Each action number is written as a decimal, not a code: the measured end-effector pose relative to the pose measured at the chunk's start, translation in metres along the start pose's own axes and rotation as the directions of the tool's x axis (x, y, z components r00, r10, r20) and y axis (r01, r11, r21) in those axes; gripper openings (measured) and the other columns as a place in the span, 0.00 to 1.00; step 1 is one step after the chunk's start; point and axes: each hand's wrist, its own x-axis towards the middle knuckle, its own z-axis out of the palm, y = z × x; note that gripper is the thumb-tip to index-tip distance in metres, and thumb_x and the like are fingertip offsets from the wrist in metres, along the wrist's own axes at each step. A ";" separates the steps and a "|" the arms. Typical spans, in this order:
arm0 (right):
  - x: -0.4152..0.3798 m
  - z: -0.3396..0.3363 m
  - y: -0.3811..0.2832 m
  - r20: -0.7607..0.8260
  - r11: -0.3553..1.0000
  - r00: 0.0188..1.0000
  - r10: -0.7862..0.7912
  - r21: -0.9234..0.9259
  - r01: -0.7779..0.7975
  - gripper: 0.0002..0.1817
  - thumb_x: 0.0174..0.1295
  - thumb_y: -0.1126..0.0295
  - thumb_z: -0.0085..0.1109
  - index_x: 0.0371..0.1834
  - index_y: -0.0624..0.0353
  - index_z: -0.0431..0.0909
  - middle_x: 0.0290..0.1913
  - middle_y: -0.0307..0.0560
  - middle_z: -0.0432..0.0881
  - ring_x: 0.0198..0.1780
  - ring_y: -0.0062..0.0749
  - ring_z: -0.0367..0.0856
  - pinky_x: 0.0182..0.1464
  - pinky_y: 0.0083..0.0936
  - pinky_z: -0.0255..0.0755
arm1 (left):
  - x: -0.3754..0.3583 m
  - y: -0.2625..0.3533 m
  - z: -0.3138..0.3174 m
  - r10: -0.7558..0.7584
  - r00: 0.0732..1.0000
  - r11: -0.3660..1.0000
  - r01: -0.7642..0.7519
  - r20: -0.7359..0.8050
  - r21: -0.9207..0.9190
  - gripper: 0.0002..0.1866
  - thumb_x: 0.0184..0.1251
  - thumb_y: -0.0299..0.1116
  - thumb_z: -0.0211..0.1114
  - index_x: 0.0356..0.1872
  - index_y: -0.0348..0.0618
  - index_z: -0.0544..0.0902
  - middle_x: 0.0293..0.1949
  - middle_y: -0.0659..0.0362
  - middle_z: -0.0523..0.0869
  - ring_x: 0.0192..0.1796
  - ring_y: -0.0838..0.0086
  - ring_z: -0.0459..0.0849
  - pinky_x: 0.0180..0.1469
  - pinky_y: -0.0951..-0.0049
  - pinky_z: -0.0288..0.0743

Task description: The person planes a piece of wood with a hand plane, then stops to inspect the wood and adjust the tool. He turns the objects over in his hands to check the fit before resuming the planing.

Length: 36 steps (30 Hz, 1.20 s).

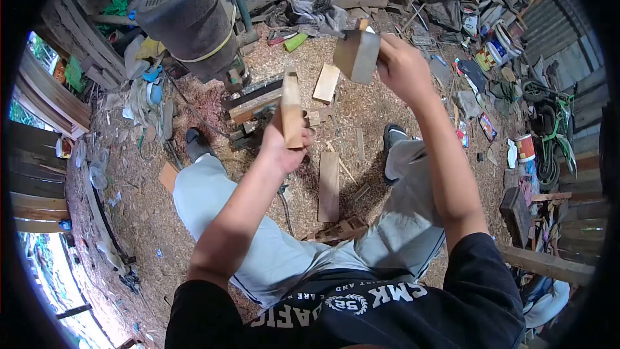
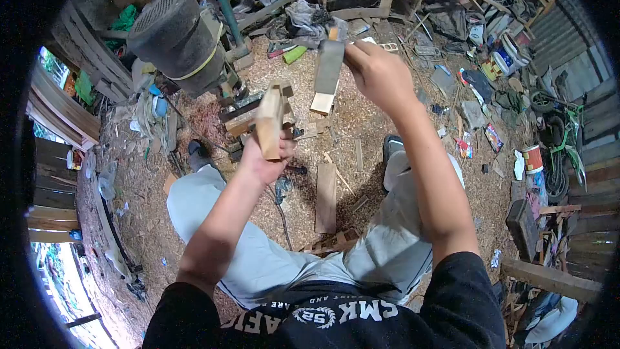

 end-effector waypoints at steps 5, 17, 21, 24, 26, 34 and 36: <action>-0.004 -0.001 -0.006 0.050 0.999 0.999 -0.017 -0.042 0.020 0.14 0.62 0.71 0.63 0.51 0.51 0.81 0.42 0.46 0.83 0.43 0.51 0.85 0.40 0.44 0.80 | -0.040 -0.022 0.045 -0.055 0.971 0.960 -0.012 0.231 0.279 0.29 0.80 0.62 0.53 0.55 0.42 0.76 0.29 0.61 0.77 0.23 0.75 0.77 0.19 0.74 0.74; -0.005 -0.002 -0.001 0.077 0.999 0.997 -0.005 0.032 0.002 0.18 0.61 0.72 0.65 0.55 0.50 0.81 0.44 0.48 0.83 0.45 0.51 0.85 0.42 0.45 0.79 | -0.035 -0.031 0.045 -0.044 0.976 0.950 -0.026 0.216 0.312 0.28 0.83 0.61 0.48 0.55 0.43 0.76 0.30 0.61 0.77 0.27 0.74 0.80 0.20 0.74 0.73; 0.001 -0.013 0.008 0.027 1.000 1.000 -0.003 0.015 0.003 0.17 0.62 0.73 0.63 0.55 0.50 0.81 0.44 0.47 0.83 0.46 0.52 0.84 0.42 0.45 0.79 | -0.025 -0.022 0.033 0.101 0.994 0.984 -0.105 0.037 0.147 0.23 0.84 0.57 0.50 0.51 0.45 0.72 0.33 0.60 0.76 0.24 0.74 0.74 0.21 0.75 0.70; 0.001 -0.012 0.002 0.025 0.999 0.999 -0.021 0.035 0.020 0.15 0.63 0.72 0.63 0.53 0.51 0.81 0.43 0.46 0.83 0.45 0.51 0.84 0.42 0.45 0.79 | 0.013 -0.017 -0.015 -0.029 0.987 0.998 0.037 0.159 -0.046 0.32 0.82 0.64 0.46 0.65 0.47 0.74 0.43 0.59 0.83 0.35 0.72 0.84 0.29 0.71 0.78; 0.001 -0.005 -0.008 0.080 0.998 0.995 -0.061 0.003 0.061 0.12 0.65 0.70 0.63 0.52 0.51 0.80 0.42 0.46 0.83 0.44 0.51 0.85 0.41 0.44 0.79 | -0.021 -0.031 0.029 0.208 0.978 0.874 -0.200 0.031 0.443 0.32 0.81 0.67 0.47 0.63 0.50 0.75 0.41 0.61 0.84 0.34 0.72 0.85 0.30 0.66 0.81; -0.008 0.008 -0.017 0.091 0.982 0.995 -0.033 0.186 0.016 0.18 0.57 0.76 0.62 0.52 0.57 0.79 0.43 0.52 0.82 0.44 0.57 0.83 0.43 0.47 0.78 | -0.045 -0.021 0.038 0.091 0.972 0.887 -0.177 0.215 0.426 0.34 0.79 0.69 0.46 0.57 0.46 0.77 0.31 0.61 0.79 0.26 0.76 0.80 0.21 0.75 0.75; -0.002 0.009 -0.018 0.077 0.976 0.996 -0.051 0.214 0.033 0.21 0.53 0.81 0.61 0.53 0.58 0.79 0.44 0.54 0.82 0.45 0.59 0.83 0.45 0.48 0.78 | -0.051 -0.016 0.044 0.084 0.983 0.892 -0.148 0.164 0.427 0.34 0.79 0.70 0.47 0.55 0.47 0.78 0.31 0.62 0.80 0.27 0.76 0.80 0.22 0.74 0.76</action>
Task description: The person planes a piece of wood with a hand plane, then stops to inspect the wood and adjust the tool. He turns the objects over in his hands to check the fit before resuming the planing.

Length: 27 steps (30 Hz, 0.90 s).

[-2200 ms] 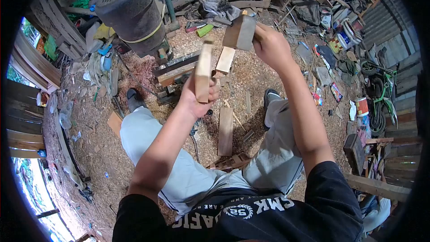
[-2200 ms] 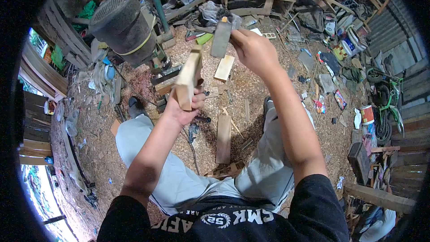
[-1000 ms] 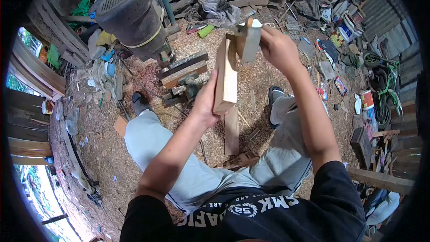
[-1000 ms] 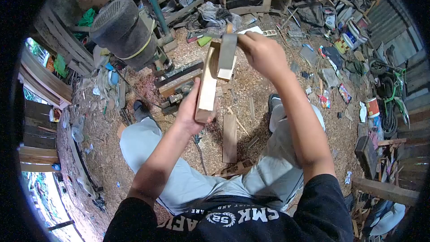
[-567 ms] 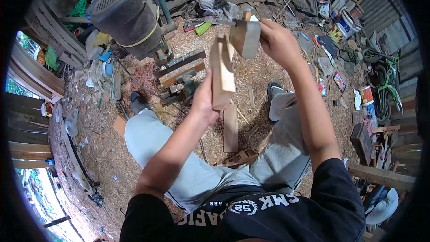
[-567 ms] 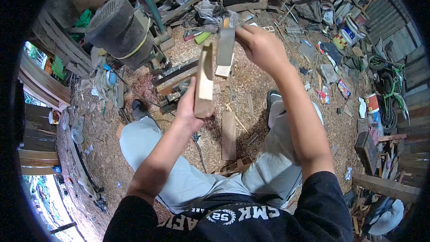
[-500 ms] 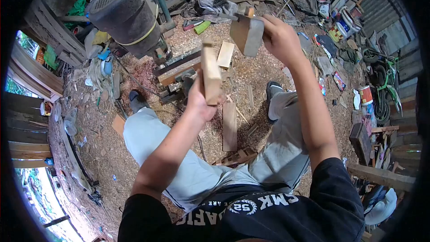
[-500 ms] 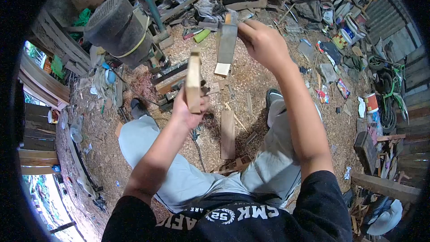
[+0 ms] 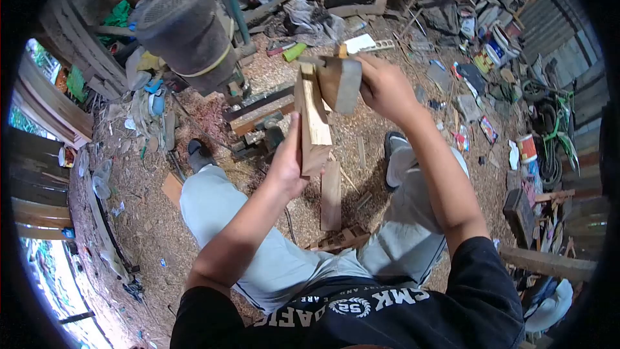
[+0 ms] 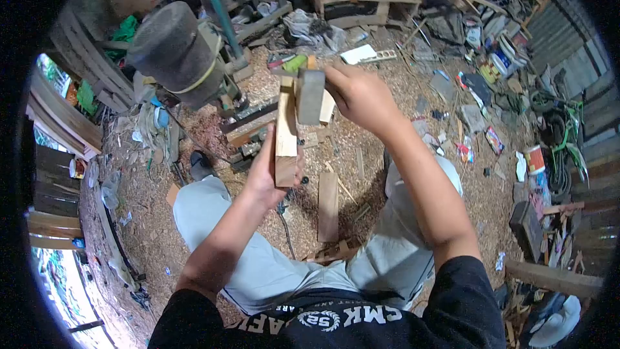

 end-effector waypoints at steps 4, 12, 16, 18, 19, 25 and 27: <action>0.000 0.000 -0.002 0.022 1.000 1.000 -0.003 0.000 0.003 0.17 0.58 0.77 0.61 0.52 0.58 0.78 0.42 0.55 0.82 0.45 0.58 0.83 0.44 0.49 0.77 | -0.003 0.010 0.005 -0.082 0.997 0.997 0.082 -0.008 -0.013 0.34 0.76 0.72 0.50 0.55 0.50 0.79 0.33 0.62 0.81 0.29 0.76 0.82 0.25 0.75 0.78; 0.004 0.003 -0.012 0.066 1.000 0.998 0.010 -0.018 -0.009 0.11 0.65 0.70 0.63 0.48 0.57 0.78 0.40 0.54 0.83 0.43 0.58 0.83 0.42 0.49 0.76 | -0.006 0.020 -0.007 -0.109 0.989 0.991 0.117 0.104 -0.069 0.33 0.77 0.71 0.49 0.57 0.51 0.78 0.36 0.61 0.80 0.33 0.76 0.80 0.31 0.75 0.78; 0.007 0.008 -0.016 0.112 1.000 0.993 0.028 0.003 -0.028 0.17 0.58 0.78 0.61 0.52 0.59 0.79 0.41 0.56 0.83 0.45 0.58 0.83 0.44 0.49 0.77 | 0.004 0.016 -0.024 -0.101 0.973 0.978 0.136 0.209 -0.158 0.32 0.77 0.69 0.51 0.61 0.53 0.78 0.42 0.61 0.82 0.39 0.74 0.82 0.35 0.71 0.81; 0.007 0.010 -0.017 0.091 0.999 0.996 0.026 0.018 -0.027 0.15 0.59 0.78 0.61 0.51 0.60 0.79 0.40 0.57 0.83 0.44 0.59 0.83 0.44 0.49 0.76 | 0.009 0.012 -0.034 -0.096 0.959 0.965 0.155 0.268 -0.211 0.33 0.75 0.69 0.54 0.64 0.56 0.80 0.45 0.62 0.86 0.44 0.73 0.85 0.37 0.65 0.83; 0.009 0.010 -0.016 0.085 1.000 0.996 0.019 0.019 -0.021 0.11 0.63 0.73 0.62 0.49 0.59 0.79 0.39 0.56 0.83 0.43 0.59 0.83 0.42 0.50 0.76 | 0.009 0.013 -0.034 -0.094 0.946 0.961 0.167 0.309 -0.221 0.33 0.75 0.69 0.54 0.64 0.55 0.80 0.45 0.61 0.85 0.43 0.72 0.85 0.37 0.66 0.83; 0.009 0.008 -0.012 0.088 0.999 0.995 0.037 0.030 -0.040 0.09 0.68 0.67 0.63 0.46 0.58 0.79 0.36 0.56 0.84 0.40 0.59 0.84 0.40 0.51 0.76 | 0.009 0.015 -0.032 -0.095 0.930 0.959 0.182 0.356 -0.219 0.33 0.75 0.70 0.53 0.63 0.53 0.78 0.43 0.58 0.85 0.40 0.71 0.84 0.38 0.67 0.82; 0.009 0.007 -0.012 0.091 0.999 0.995 0.030 0.028 -0.033 0.09 0.68 0.67 0.63 0.46 0.58 0.79 0.36 0.56 0.84 0.41 0.59 0.84 0.40 0.51 0.76 | 0.008 0.015 -0.028 -0.098 0.930 0.959 0.183 0.355 -0.217 0.33 0.75 0.70 0.53 0.63 0.53 0.78 0.42 0.58 0.84 0.40 0.72 0.84 0.38 0.67 0.82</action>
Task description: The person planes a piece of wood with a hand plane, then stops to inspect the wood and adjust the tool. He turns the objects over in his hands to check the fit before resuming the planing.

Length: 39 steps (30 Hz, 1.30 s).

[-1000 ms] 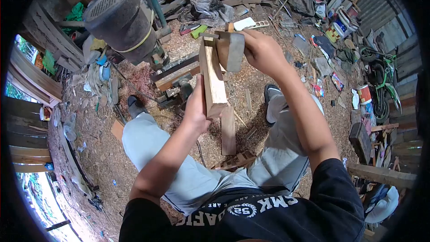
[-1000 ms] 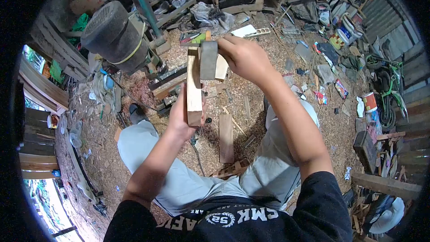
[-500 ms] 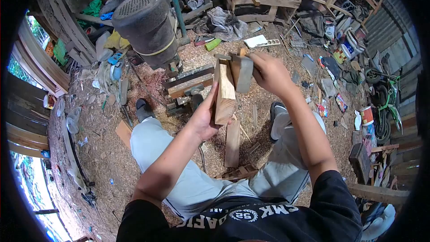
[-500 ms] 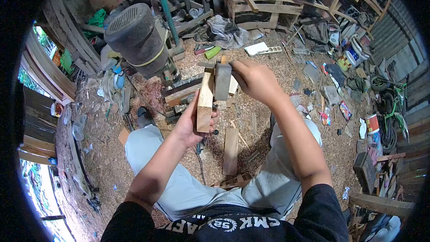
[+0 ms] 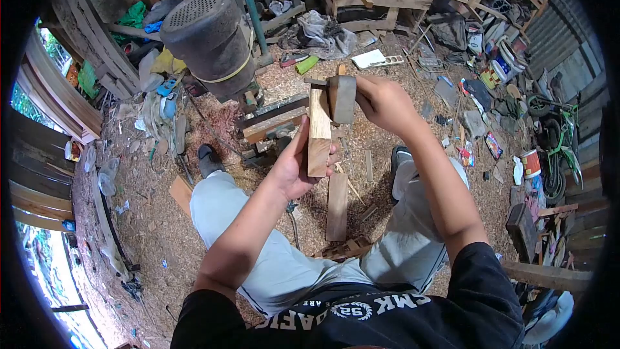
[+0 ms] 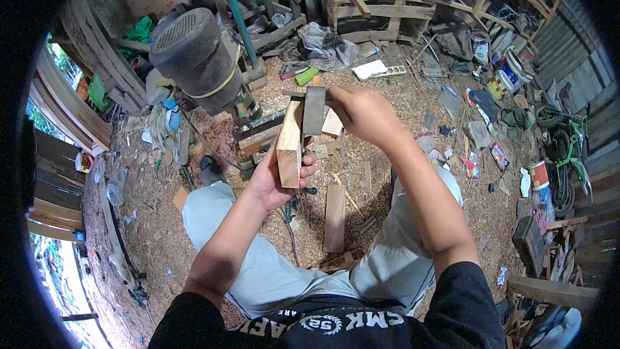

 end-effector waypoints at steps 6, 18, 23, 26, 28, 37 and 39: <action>-0.002 -0.002 0.002 0.026 1.000 1.000 0.011 0.024 -0.012 0.09 0.67 0.68 0.63 0.45 0.59 0.78 0.36 0.57 0.84 0.41 0.59 0.84 0.40 0.51 0.76 | -0.002 0.000 0.013 0.011 0.996 0.998 -0.006 -0.089 0.058 0.36 0.81 0.67 0.45 0.69 0.45 0.72 0.41 0.59 0.76 0.37 0.75 0.77 0.35 0.75 0.78; -0.007 -0.007 0.008 0.068 1.000 0.998 0.008 0.018 -0.009 0.08 0.67 0.68 0.63 0.42 0.60 0.78 0.37 0.57 0.83 0.42 0.60 0.83 0.41 0.51 0.76 | 0.003 -0.005 0.006 -0.023 0.999 0.999 0.024 -0.036 0.037 0.32 0.77 0.69 0.52 0.60 0.51 0.78 0.40 0.58 0.84 0.40 0.73 0.84 0.38 0.66 0.83; -0.008 -0.003 0.008 0.040 0.997 0.999 0.007 0.071 -0.010 0.09 0.64 0.73 0.62 0.46 0.62 0.78 0.38 0.58 0.83 0.42 0.60 0.83 0.42 0.49 0.76 | 0.004 -0.006 0.005 -0.032 0.998 0.999 0.033 -0.044 0.011 0.33 0.77 0.69 0.52 0.57 0.47 0.79 0.39 0.58 0.84 0.39 0.72 0.84 0.38 0.67 0.84; -0.008 -0.005 0.009 0.075 0.999 0.997 0.014 0.052 -0.018 0.12 0.65 0.73 0.62 0.51 0.61 0.80 0.40 0.58 0.84 0.44 0.60 0.84 0.43 0.48 0.77 | 0.005 -0.005 0.006 -0.040 0.998 0.999 0.040 -0.044 0.004 0.33 0.77 0.69 0.53 0.58 0.47 0.79 0.39 0.58 0.83 0.38 0.72 0.83 0.38 0.67 0.83; -0.007 -0.007 0.009 0.096 0.999 0.995 0.021 0.037 -0.024 0.13 0.65 0.73 0.62 0.52 0.60 0.80 0.41 0.58 0.85 0.44 0.60 0.84 0.44 0.48 0.78 | 0.005 -0.005 0.007 -0.045 0.998 0.999 0.045 -0.038 -0.005 0.33 0.76 0.69 0.53 0.57 0.47 0.79 0.38 0.58 0.83 0.38 0.72 0.83 0.38 0.67 0.82; -0.007 -0.004 0.007 0.125 0.982 0.987 0.100 0.150 -0.119 0.19 0.64 0.74 0.63 0.59 0.59 0.78 0.43 0.61 0.86 0.45 0.60 0.85 0.46 0.48 0.78 | 0.008 -0.005 0.003 -0.076 0.996 0.997 0.075 -0.046 -0.036 0.33 0.76 0.69 0.53 0.57 0.48 0.80 0.37 0.59 0.82 0.36 0.73 0.81 0.36 0.70 0.79; -0.008 -0.002 0.008 0.116 0.988 0.991 0.061 0.132 -0.076 0.21 0.64 0.75 0.63 0.61 0.59 0.77 0.43 0.62 0.86 0.46 0.61 0.85 0.47 0.48 0.78 | 0.009 -0.005 0.002 -0.084 0.995 0.996 0.083 -0.044 -0.028 0.33 0.76 0.69 0.53 0.57 0.49 0.80 0.37 0.59 0.81 0.36 0.73 0.81 0.36 0.70 0.79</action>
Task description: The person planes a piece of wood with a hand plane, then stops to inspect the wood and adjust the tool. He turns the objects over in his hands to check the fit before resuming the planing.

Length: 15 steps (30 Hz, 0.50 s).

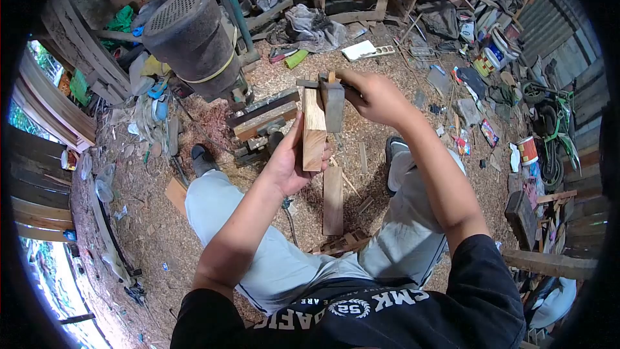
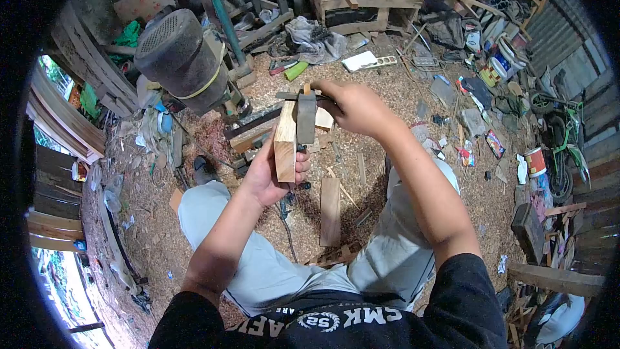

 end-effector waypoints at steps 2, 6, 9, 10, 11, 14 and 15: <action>0.000 0.003 -0.001 0.032 1.000 0.999 0.006 0.022 -0.006 0.21 0.62 0.78 0.62 0.60 0.59 0.77 0.46 0.63 0.85 0.48 0.63 0.84 0.49 0.50 0.77 | 0.002 -0.001 0.000 0.032 0.999 0.999 -0.030 -0.032 0.036 0.32 0.76 0.69 0.53 0.57 0.49 0.80 0.38 0.60 0.82 0.37 0.72 0.82 0.36 0.69 0.80; 0.001 0.019 0.010 0.008 0.998 0.999 -0.043 0.049 0.042 0.17 0.61 0.76 0.64 0.54 0.59 0.75 0.42 0.60 0.83 0.47 0.62 0.82 0.46 0.52 0.74 | 0.004 -0.004 0.011 0.079 0.981 0.995 -0.068 -0.177 0.069 0.28 0.79 0.66 0.51 0.56 0.52 0.78 0.34 0.60 0.78 0.33 0.72 0.76 0.33 0.72 0.75; -0.001 0.026 0.010 -0.015 0.997 0.999 -0.033 0.063 0.034 0.19 0.61 0.76 0.63 0.55 0.60 0.74 0.43 0.62 0.83 0.48 0.64 0.82 0.48 0.52 0.74 | 0.006 -0.006 0.009 0.105 0.974 0.989 -0.082 -0.200 0.120 0.28 0.79 0.66 0.52 0.56 0.52 0.79 0.34 0.60 0.78 0.32 0.72 0.77 0.32 0.71 0.75; -0.001 0.025 0.008 -0.019 0.997 0.999 -0.030 0.064 0.031 0.19 0.61 0.76 0.63 0.55 0.60 0.74 0.43 0.62 0.83 0.48 0.64 0.82 0.48 0.52 0.74 | 0.007 -0.007 0.009 0.102 0.974 0.989 -0.078 -0.200 0.124 0.28 0.79 0.66 0.52 0.56 0.52 0.79 0.34 0.60 0.78 0.32 0.72 0.77 0.32 0.71 0.75; -0.001 0.024 0.005 0.004 0.995 1.000 -0.004 0.098 0.004 0.22 0.61 0.78 0.61 0.59 0.62 0.73 0.47 0.66 0.82 0.51 0.66 0.81 0.52 0.51 0.75 | 0.007 -0.009 0.008 0.142 0.968 0.983 -0.112 -0.205 0.148 0.28 0.79 0.66 0.53 0.56 0.52 0.79 0.33 0.60 0.79 0.32 0.71 0.78 0.31 0.70 0.75; -0.002 0.024 0.003 0.008 0.990 1.000 0.021 0.137 -0.022 0.26 0.62 0.76 0.58 0.66 0.65 0.71 0.55 0.69 0.81 0.58 0.66 0.80 0.60 0.48 0.74 | 0.006 -0.011 0.013 0.199 0.953 0.969 -0.157 -0.227 0.190 0.27 0.78 0.64 0.54 0.56 0.52 0.79 0.34 0.60 0.80 0.33 0.70 0.80 0.31 0.67 0.77; -0.003 0.025 0.004 -0.009 0.990 1.000 0.021 0.141 -0.019 0.27 0.64 0.74 0.56 0.68 0.66 0.70 0.58 0.70 0.80 0.61 0.65 0.79 0.63 0.47 0.74 | 0.006 -0.011 0.015 0.218 0.945 0.964 -0.170 -0.244 0.204 0.26 0.78 0.64 0.55 0.55 0.52 0.79 0.34 0.59 0.82 0.34 0.70 0.82 0.32 0.66 0.78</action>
